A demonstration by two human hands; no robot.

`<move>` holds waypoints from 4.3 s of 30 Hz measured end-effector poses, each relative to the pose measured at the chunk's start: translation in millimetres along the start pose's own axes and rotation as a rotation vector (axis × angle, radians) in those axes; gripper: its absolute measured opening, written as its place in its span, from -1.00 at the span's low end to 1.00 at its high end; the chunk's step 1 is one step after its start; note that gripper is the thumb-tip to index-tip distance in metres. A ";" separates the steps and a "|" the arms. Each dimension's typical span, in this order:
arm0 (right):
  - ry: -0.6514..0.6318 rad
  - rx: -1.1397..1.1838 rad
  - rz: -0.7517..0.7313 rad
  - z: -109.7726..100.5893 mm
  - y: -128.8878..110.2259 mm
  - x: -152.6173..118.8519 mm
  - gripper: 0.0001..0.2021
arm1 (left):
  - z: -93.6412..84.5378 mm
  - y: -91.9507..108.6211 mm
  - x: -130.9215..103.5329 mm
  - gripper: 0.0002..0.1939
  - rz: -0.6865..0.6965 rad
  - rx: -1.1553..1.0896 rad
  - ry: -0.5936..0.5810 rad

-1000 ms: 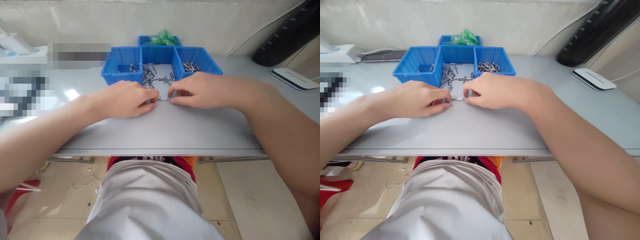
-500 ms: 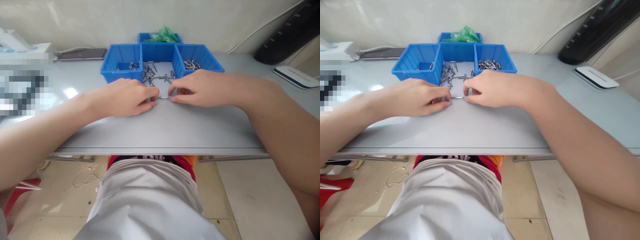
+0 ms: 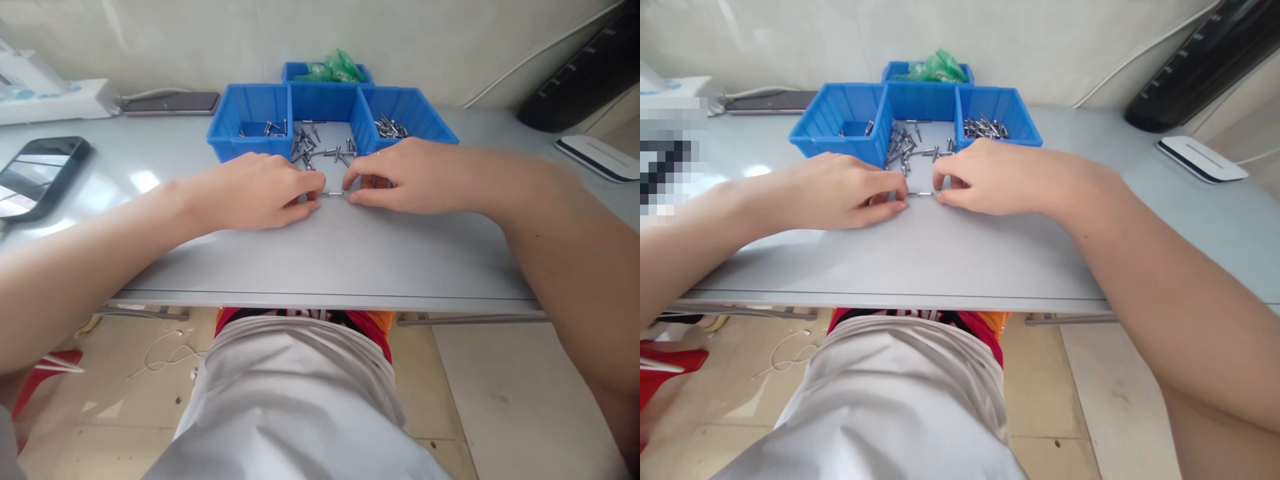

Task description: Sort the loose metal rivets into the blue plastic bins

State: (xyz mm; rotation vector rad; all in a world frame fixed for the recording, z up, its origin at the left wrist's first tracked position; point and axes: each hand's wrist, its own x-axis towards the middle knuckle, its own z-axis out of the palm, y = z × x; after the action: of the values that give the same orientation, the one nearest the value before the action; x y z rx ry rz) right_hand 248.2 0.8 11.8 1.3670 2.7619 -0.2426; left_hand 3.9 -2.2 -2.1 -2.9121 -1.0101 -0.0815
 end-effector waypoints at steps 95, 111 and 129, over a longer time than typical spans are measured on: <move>-0.005 0.037 -0.050 -1.5 -14.6 0.7 -0.73 | -2.3 2.3 -4.2 -0.70 0.072 0.115 -0.008; 0.118 0.023 -0.171 8.9 -21.4 9.4 -0.79 | -4.5 5.8 -3.0 -0.73 0.073 0.140 0.005; 0.204 0.056 -0.213 16.4 -29.0 14.5 -0.87 | -1.6 3.8 -3.6 -0.75 0.015 0.111 0.020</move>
State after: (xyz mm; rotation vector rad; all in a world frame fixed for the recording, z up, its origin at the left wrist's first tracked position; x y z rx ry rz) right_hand 216.0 -7.7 -2.6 1.1676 3.0964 -0.2002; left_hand 3.3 -7.5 -0.9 -2.8128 -0.9581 -0.0522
